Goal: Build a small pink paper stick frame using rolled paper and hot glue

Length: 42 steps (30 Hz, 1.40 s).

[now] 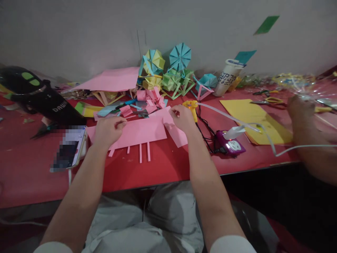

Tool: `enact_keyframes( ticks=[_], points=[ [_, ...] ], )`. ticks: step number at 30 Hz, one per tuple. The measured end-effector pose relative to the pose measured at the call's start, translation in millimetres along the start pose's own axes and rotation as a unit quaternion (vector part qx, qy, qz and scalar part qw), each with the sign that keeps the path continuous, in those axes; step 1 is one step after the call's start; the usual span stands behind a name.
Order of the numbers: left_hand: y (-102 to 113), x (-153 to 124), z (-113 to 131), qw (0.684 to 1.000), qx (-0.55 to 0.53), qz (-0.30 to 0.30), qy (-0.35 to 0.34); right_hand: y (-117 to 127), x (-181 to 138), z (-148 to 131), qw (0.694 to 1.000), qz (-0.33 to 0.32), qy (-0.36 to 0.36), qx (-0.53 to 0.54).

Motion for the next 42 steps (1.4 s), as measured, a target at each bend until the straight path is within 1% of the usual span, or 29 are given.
enact_keyframes(
  ticks=[2, 4, 5, 8, 11, 14, 18, 21, 24, 31, 38, 42],
  points=[
    [-0.8, 0.2, 3.2, 1.000, 0.009, -0.004, -0.002, -2.8, -1.0, -18.2, 0.998, 0.008, 0.057, 0.014],
    [-1.5, 0.2, 6.8, 1.000, 0.022, -0.004, -0.003, -16.5, -1.8, -39.0, 0.993, -0.032, 0.114, 0.013],
    [-1.9, 0.2, 8.2, 1.000, 0.027, -0.005, -0.003, -23.2, -2.2, -46.5, 0.991, -0.044, 0.124, 0.005],
    [-3.3, 0.0, 10.6, 1.000, 0.028, -0.014, -0.002, -43.4, -1.2, -59.1, 0.990, -0.081, 0.107, -0.044],
    [-3.0, -1.0, 13.8, 1.000, 0.023, -0.014, -0.011, -57.3, 0.5, -69.0, 0.986, -0.107, 0.100, -0.074],
    [-4.6, -1.0, 23.3, 0.999, 0.010, -0.008, -0.046, -65.4, 1.0, -78.8, 0.983, -0.121, 0.108, -0.087],
    [-13.0, 3.3, 36.5, 0.996, -0.013, -0.011, -0.090, -69.3, -1.2, -88.4, 0.979, -0.120, 0.123, -0.108],
    [-15.5, 6.7, 35.4, 0.997, -0.014, -0.003, -0.082, -66.8, -2.7, -89.4, 0.979, -0.113, 0.128, -0.112],
    [-13.0, 7.2, 26.7, 0.998, -0.014, 0.002, -0.062, -59.6, -3.0, -84.6, 0.981, -0.103, 0.125, -0.106],
    [-0.9, 0.4, -1.1, 0.999, -0.040, 0.032, -0.011, -31.5, -3.1, -59.5, 0.990, -0.057, 0.090, -0.090],
    [5.5, -3.5, -25.9, 0.996, -0.054, 0.062, 0.045, -5.0, -3.7, -35.4, 0.994, 0.013, 0.049, -0.094],
    [9.6, -5.3, -32.0, 0.991, -0.076, 0.082, 0.072, 3.5, -4.4, -29.5, 0.994, 0.047, 0.028, -0.098]
  ],
)
Point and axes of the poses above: each hand's wrist, its own x-axis towards the middle knuckle, its own y-axis out of the back of the hand, z = x × y, the point moved 8 cm from there along x, towards the middle knuckle, and after that the axes turned 14 degrees about -z, right-handed, at the moved point
